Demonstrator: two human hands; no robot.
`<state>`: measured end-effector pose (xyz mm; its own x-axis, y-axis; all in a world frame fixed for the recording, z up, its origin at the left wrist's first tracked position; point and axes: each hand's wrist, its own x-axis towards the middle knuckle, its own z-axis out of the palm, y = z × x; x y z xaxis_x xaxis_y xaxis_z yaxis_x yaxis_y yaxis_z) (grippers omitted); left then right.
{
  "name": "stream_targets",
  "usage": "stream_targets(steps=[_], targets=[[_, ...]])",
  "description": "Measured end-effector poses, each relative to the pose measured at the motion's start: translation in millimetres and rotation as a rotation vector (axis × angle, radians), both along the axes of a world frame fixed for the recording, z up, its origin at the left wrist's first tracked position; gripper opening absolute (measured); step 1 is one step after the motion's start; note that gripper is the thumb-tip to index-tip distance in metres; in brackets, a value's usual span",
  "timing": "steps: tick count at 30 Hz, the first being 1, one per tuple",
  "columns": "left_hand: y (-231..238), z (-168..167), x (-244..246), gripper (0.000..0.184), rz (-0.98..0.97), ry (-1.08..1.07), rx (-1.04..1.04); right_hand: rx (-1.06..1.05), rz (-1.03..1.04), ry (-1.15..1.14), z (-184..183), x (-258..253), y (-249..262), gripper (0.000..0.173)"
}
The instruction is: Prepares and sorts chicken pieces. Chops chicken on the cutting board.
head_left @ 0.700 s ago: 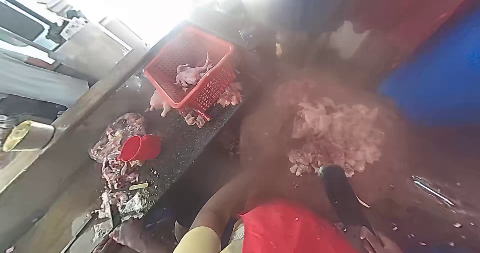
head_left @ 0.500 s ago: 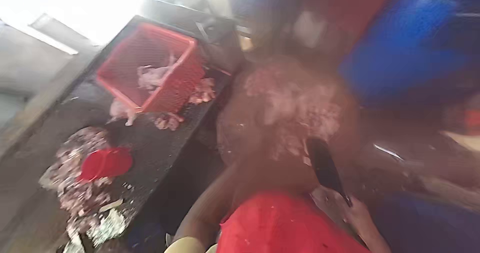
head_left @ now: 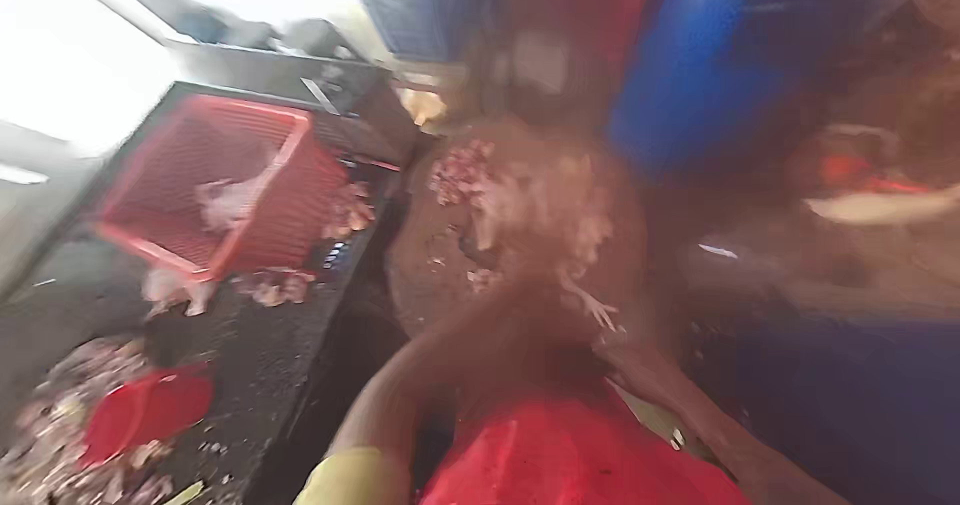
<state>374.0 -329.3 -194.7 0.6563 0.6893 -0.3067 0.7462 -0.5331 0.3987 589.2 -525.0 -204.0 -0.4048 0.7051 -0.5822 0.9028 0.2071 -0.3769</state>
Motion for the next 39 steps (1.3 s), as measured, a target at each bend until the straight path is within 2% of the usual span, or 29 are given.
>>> stream_targets(steps=[2, 4, 6, 8, 10, 12, 15, 17, 18, 20, 22, 24, 27, 29, 32, 34, 36, 37, 38, 39], targets=[[2, -24, 8, 0.056, 0.000, 0.047, 0.083, -0.013, 0.060, 0.005, -7, -20, 16, 0.030], [13, -36, 11, 0.045, -0.069, 0.049, 0.180, -0.068, 0.084, 0.015, -1, -46, 29, 0.035], [14, -21, 9, 0.036, -0.132, 0.035, 0.218, -0.133, 0.067, 0.102, 5, -72, 31, 0.045], [12, 19, 0, 0.030, -0.105, 0.022, 0.248, -0.250, 0.008, 0.246, 3, -96, 38, 0.049], [7, 65, -21, 0.028, 0.069, -0.053, 0.212, -0.362, -0.116, 0.373, -3, -113, 45, 0.049], [7, 106, -57, 0.038, 0.371, -0.197, 0.039, -0.350, -0.262, 0.381, -3, -118, 55, 0.049], [-10, 115, -128, 0.034, 0.742, -0.708, -0.216, -0.148, -0.458, 0.327, -11, -103, 64, 0.049], [-36, 93, -163, 0.033, 0.974, -1.034, -0.377, -0.069, -0.582, 0.365, -21, -89, 63, 0.049], [-52, 75, -175, 0.035, 1.108, -1.110, -0.462, -0.064, -0.635, 0.384, -25, -82, 59, 0.049], [-81, 29, -193, 0.043, 1.344, -1.145, -0.600, -0.054, -0.708, 0.421, -37, -73, 54, 0.045], [-109, -14, -197, 0.040, 1.560, -1.122, -0.646, -0.082, -0.730, 0.454, -38, -74, 55, 0.042], [-130, -43, -197, 0.040, 1.694, -1.088, -0.640, -0.107, -0.682, 0.456, -30, -81, 59, 0.044], [-133, -45, -193, 0.041, 1.586, -0.983, -0.553, -0.016, -0.596, 0.606, 8, -101, 76, 0.050], [-122, -43, -192, 0.044, 1.432, -0.796, -0.470, 0.111, -0.531, 0.824, 57, -118, 90, 0.052], [-104, -40, -194, 0.049, 1.270, -0.552, -0.454, 0.288, -0.367, 1.191, 137, -146, 106, 0.067], [-96, -39, -195, 0.050, 1.239, -0.487, -0.482, 0.355, -0.294, 1.402, 171, -165, 108, 0.062], [-94, -36, -194, 0.051, 1.240, -0.472, -0.514, 0.395, -0.279, 1.485, 158, -180, 100, 0.061], [-95, -34, -193, 0.051, 1.243, -0.476, -0.518, 0.462, -0.276, 1.363, 130, -182, 92, 0.067], [-96, -33, -193, 0.051, 1.246, -0.470, -0.509, 0.508, -0.243, 1.120, 91, -175, 81, 0.072], [-96, -34, -193, 0.050, 1.246, -0.456, -0.493, 0.444, -0.205, 0.835, 57, -167, 73, 0.068]])
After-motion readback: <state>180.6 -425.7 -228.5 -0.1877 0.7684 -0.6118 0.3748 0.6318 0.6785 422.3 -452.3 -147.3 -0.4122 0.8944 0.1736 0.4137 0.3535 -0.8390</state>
